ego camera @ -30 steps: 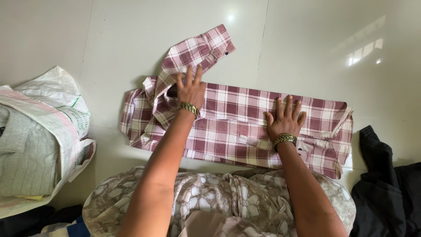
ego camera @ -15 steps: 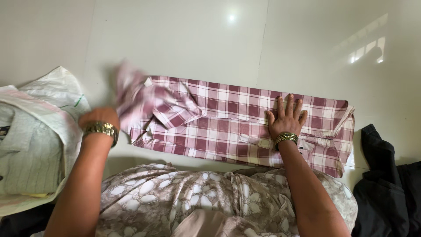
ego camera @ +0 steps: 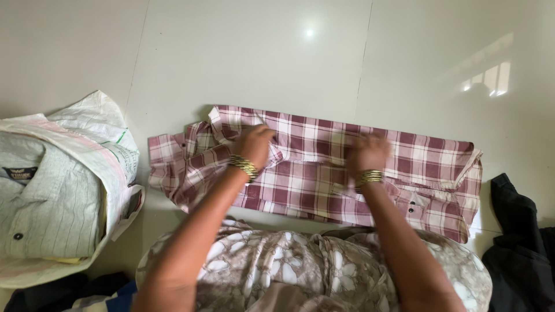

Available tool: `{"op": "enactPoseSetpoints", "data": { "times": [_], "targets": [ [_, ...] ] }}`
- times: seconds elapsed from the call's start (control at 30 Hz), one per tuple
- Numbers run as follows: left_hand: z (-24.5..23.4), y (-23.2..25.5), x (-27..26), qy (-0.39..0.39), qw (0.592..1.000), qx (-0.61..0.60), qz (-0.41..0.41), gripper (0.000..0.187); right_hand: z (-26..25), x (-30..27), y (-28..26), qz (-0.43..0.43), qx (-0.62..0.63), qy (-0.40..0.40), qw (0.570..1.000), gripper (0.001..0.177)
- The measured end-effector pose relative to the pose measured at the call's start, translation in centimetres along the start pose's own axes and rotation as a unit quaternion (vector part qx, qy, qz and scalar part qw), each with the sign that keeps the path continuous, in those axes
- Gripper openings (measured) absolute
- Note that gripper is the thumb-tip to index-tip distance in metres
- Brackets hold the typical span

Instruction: The person folds a plaid shirt by smoothing it out on the floor, folding the sleeves across the back, and then folding the body of the shirt into a square shape.

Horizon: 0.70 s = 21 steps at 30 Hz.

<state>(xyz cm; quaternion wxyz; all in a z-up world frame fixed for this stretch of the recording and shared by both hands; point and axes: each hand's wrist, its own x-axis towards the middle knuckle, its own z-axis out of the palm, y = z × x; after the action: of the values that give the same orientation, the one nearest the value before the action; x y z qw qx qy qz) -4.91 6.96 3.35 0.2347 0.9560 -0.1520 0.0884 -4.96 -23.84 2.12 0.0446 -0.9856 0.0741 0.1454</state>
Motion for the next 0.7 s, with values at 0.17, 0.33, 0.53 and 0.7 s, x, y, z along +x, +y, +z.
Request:
{"op": "enactPoseSetpoints", "data": {
  "times": [0.17, 0.33, 0.53, 0.7],
  "targets": [
    [1.8, 0.7, 2.8, -0.237, 0.954, 0.097, -0.155, 0.043, 1.3, -0.4, -12.6, -0.321, 0.017, -0.017, 0.947, 0.038],
    [-2.7, -4.1, 1.8, -0.338, 0.885, 0.17, -0.272, 0.078, 1.3, 0.2, -15.1, -0.296, -0.114, -0.11, 0.942, 0.063],
    [-2.2, -10.6, -0.3, -0.144, 0.89, 0.236, -0.363, 0.079, 0.6, 0.3, -15.6, -0.215, -0.126, -0.125, 0.96, 0.066],
    [-1.4, -12.2, -2.1, 0.065, 0.909, 0.099, -0.398, 0.041, 2.8, -1.0, -16.1, -0.172, -0.085, -0.068, 0.979, 0.065]
  ]
}}
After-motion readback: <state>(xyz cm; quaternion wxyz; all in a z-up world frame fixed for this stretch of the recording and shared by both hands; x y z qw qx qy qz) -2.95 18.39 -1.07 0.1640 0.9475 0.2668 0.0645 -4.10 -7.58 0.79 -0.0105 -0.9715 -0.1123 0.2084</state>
